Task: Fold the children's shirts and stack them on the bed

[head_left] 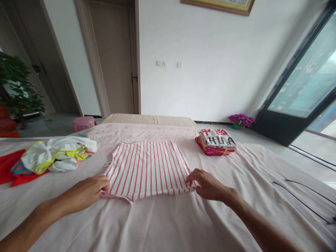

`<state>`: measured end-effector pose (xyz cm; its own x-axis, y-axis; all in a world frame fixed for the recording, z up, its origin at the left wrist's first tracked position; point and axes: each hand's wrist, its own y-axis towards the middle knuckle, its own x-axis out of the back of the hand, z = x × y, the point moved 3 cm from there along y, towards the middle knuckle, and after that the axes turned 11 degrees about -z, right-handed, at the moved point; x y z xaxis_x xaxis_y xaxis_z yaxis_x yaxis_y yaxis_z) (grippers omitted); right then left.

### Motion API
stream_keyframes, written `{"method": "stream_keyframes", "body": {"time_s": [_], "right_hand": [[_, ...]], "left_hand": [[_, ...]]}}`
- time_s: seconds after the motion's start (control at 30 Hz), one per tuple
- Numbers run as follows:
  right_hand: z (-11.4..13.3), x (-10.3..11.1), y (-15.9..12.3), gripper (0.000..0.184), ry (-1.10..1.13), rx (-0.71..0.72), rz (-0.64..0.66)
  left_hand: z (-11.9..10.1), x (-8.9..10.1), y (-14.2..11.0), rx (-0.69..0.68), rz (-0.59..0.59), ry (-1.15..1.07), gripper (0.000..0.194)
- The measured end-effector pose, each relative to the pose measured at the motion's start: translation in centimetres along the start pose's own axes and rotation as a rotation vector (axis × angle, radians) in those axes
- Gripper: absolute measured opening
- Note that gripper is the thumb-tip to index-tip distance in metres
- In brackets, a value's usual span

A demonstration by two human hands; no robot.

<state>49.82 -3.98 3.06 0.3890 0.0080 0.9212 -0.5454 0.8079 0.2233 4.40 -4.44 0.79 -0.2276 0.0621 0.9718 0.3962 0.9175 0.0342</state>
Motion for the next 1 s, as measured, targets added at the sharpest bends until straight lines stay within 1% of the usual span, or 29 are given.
{"method": "stream_keyframes", "body": {"time_s": [0.07,0.1,0.13,0.2,0.23,0.3,0.37,0.43,0.47,0.53,0.63,0.7,0.77,0.87,1.0], "right_hand": [[0.6,0.5,1.5,0.053,0.150,-0.066,0.006],[1.0,0.5,2.7,0.054,0.200,-0.092,-0.010],[1.6,0.1,4.2,0.051,0.216,-0.114,-0.046],[3.4,-1.7,7.5,0.048,0.153,-0.090,-0.144],[4.5,-3.1,9.1,0.049,0.113,-0.069,-0.177],[6.6,-6.5,11.8,0.052,0.033,-0.024,-0.180],[7.8,-10.0,13.5,0.053,-0.022,-0.070,-0.152],[8.1,-12.4,14.2,0.055,-0.067,-0.115,-0.152],[7.8,-13.1,14.2,0.057,-0.091,-0.119,-0.157],[6.4,-13.5,13.9,0.062,-0.148,-0.129,-0.173],[2.8,-12.4,13.1,0.066,-0.259,-0.207,-0.185],[0.3,-11.4,12.5,0.067,-0.330,-0.288,-0.187],[-1.8,-10.6,11.8,0.067,-0.374,-0.370,-0.185],[-4.1,-9.8,10.4,0.068,-0.391,-0.467,-0.176],[-6.2,-9.0,8.0,0.069,-0.403,-0.552,-0.146]], "left_hand": [[-0.5,1.2,0.8,-0.005,0.113,-0.124,0.029],[-0.9,1.6,1.8,0.003,0.138,-0.164,0.030],[-1.5,1.8,3.1,0.017,0.113,-0.179,0.031],[-3.4,1.5,6.4,0.008,-0.065,-0.184,0.034],[-4.5,0.9,8.2,0.008,-0.166,-0.170,0.037],[-6.4,-1.1,11.3,0.056,-0.343,-0.072,0.040],[-7.5,-3.7,13.3,0.095,-0.397,-0.030,0.043],[-7.4,-5.8,14.0,0.143,-0.427,0.000,0.044],[-7.0,-6.5,13.9,0.163,-0.441,0.024,0.045],[-5.4,-7.4,13.4,0.180,-0.456,0.094,0.049],[-2.4,-7.4,12.1,0.198,-0.449,0.200,0.056],[-0.6,-7.1,11.4,0.248,-0.454,0.237,0.058],[0.7,-6.7,10.8,0.301,-0.458,0.260,0.059],[1.3,-6.4,10.0,0.339,-0.444,0.278,0.059],[1.0,-6.3,9.3,0.348,-0.447,0.296,0.058]]}}
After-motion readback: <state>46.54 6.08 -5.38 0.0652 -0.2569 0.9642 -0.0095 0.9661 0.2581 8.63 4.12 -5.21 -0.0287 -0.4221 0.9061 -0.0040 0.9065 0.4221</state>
